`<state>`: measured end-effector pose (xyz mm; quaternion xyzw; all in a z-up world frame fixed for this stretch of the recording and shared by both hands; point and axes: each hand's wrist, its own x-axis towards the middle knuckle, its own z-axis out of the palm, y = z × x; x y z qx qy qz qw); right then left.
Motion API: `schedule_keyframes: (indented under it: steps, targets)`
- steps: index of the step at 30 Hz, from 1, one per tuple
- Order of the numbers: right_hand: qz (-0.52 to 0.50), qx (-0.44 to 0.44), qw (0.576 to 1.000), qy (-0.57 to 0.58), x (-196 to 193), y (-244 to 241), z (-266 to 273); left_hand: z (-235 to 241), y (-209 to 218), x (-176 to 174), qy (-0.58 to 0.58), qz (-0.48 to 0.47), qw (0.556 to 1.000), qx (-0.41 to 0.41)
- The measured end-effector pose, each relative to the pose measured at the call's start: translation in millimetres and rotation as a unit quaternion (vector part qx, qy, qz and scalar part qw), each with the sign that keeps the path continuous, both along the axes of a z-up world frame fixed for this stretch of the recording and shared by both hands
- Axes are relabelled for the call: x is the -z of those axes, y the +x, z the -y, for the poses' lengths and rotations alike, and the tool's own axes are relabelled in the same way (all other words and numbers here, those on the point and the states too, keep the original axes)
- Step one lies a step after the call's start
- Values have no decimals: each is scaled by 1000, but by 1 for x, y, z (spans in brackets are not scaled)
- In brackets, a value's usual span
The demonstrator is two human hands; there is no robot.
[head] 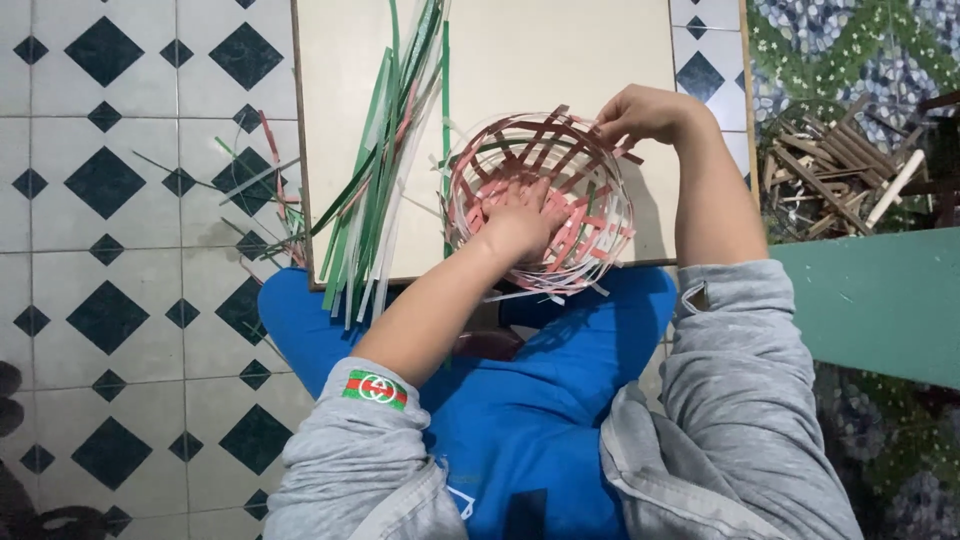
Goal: The person sits cross-legged on the floor and weaves a basket using pink, green, and white plastic strips. They interlace the strips by hand, adjusting the basket's shape and continuing the weave pattern.
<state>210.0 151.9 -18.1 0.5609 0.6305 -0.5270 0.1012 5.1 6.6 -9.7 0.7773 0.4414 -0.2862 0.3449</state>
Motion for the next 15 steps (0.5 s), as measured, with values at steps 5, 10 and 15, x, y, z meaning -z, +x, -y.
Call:
schedule_keyframes:
  steps: [5, 10, 15]
  targets:
    - [103, -49, 991, 69, -21, -19, 8, 1, -1, -9, -4, -3, 1000, 2]
    - [168, -61, 978, 106, -24, -28, 10, 0, 1, -5, -1, -10, 1000, -2]
    - [184, -105, 966, 146, -11, -25, 0, -1, 3, 1, 0, -26, 1000, 10]
